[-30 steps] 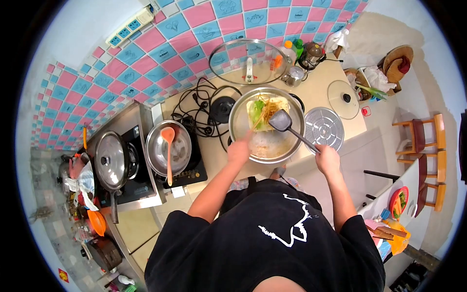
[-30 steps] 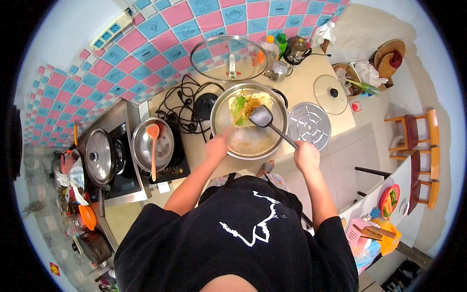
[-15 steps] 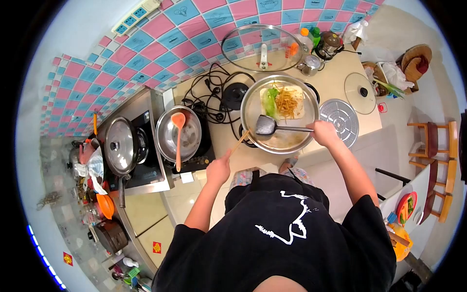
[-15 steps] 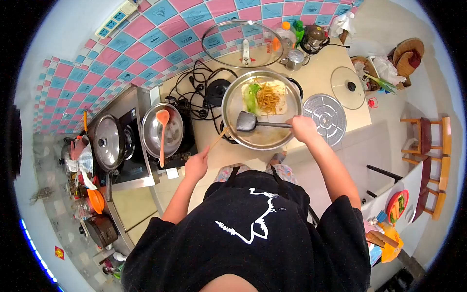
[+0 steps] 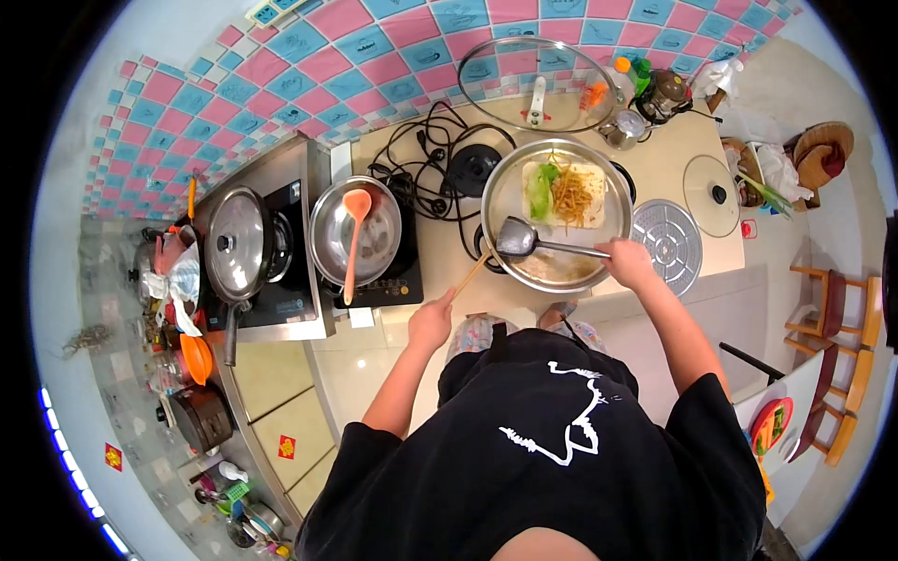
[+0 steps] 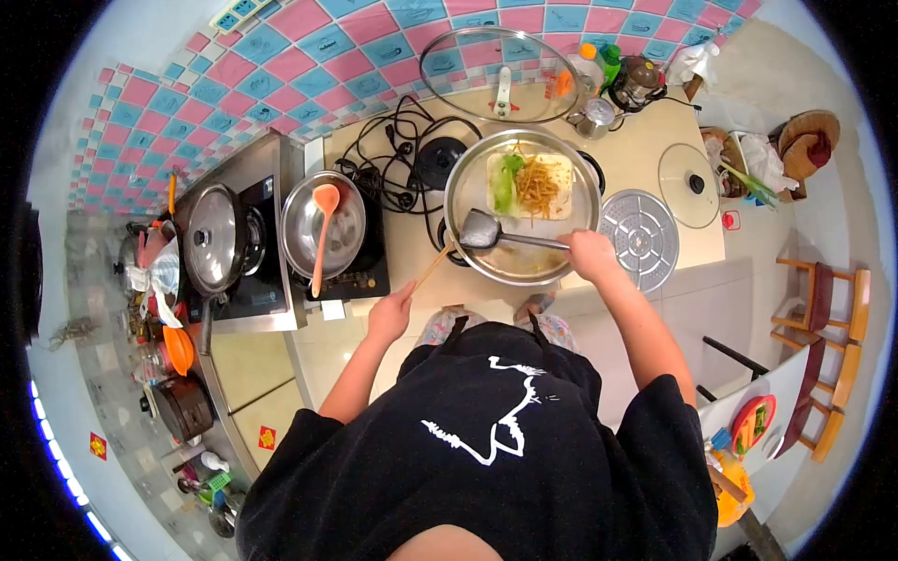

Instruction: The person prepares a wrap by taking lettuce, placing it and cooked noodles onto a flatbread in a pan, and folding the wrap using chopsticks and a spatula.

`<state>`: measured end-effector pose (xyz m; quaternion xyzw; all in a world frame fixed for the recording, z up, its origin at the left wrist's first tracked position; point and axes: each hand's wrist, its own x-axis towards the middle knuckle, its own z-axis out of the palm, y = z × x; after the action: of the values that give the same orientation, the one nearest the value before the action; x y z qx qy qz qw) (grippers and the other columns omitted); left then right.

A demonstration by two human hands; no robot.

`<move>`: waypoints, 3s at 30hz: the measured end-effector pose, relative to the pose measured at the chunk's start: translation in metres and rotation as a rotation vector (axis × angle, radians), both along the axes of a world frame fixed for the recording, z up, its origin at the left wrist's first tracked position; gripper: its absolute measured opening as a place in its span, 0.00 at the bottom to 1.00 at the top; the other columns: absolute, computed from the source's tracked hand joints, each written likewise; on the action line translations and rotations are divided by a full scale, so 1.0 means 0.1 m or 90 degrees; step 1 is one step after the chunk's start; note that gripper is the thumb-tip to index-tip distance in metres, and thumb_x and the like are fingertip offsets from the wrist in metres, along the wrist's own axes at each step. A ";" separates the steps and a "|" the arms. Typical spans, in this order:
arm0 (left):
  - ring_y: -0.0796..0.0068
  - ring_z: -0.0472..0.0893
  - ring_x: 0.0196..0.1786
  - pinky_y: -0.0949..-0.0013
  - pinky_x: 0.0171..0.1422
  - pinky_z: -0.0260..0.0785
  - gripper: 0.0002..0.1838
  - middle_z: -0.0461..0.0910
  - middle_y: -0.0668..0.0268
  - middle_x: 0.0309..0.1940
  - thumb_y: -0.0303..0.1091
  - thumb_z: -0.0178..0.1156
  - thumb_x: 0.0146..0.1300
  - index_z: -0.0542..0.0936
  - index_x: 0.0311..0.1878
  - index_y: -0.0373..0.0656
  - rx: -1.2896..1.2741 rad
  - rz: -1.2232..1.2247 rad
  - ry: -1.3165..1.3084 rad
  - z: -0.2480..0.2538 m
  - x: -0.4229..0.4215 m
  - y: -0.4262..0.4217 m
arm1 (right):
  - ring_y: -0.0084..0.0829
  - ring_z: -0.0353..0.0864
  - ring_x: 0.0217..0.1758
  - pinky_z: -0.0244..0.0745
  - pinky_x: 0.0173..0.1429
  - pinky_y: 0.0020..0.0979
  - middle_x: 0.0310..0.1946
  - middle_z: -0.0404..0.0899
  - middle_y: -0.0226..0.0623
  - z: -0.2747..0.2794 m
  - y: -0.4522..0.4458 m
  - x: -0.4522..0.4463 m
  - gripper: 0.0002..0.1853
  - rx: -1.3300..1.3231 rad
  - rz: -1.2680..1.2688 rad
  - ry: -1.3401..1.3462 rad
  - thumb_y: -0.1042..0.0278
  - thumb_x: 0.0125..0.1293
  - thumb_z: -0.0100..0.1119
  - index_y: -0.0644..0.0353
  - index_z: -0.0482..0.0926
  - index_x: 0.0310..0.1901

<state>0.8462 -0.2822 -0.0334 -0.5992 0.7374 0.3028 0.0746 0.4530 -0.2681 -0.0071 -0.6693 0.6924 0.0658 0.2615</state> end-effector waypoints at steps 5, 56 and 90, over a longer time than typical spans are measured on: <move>0.56 0.78 0.36 0.55 0.39 0.70 0.21 0.78 0.56 0.32 0.38 0.48 0.61 0.69 0.60 0.60 -0.017 -0.024 0.013 -0.09 -0.01 -0.01 | 0.40 0.78 0.39 0.74 0.44 0.38 0.35 0.77 0.38 0.01 0.03 0.03 0.15 -0.080 0.019 0.022 0.69 0.55 0.55 0.51 0.78 0.46; 0.55 0.79 0.28 0.57 0.31 0.71 0.30 0.75 0.55 0.32 0.28 0.48 0.55 0.61 0.65 0.54 -0.156 -0.272 0.055 0.02 -1.72 -0.54 | 0.52 0.74 0.43 0.70 0.49 0.45 0.38 0.74 0.54 0.21 0.80 0.29 0.21 -0.157 -0.422 -0.083 0.80 0.52 0.49 0.58 0.74 0.50; 0.53 0.79 0.31 0.56 0.34 0.71 0.33 0.76 0.52 0.36 0.29 0.49 0.53 0.58 0.66 0.54 -0.105 -0.224 -0.081 -0.08 -1.88 -0.64 | 0.48 0.75 0.40 0.72 0.44 0.44 0.34 0.74 0.48 0.01 0.91 -0.08 0.20 -0.211 -0.466 -0.045 0.80 0.51 0.49 0.58 0.76 0.48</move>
<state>0.6577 -0.3462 -0.0415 -0.4830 0.8469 0.1851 0.1237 0.4448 -0.1768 -0.0064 -0.4134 0.8768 -0.1675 0.1797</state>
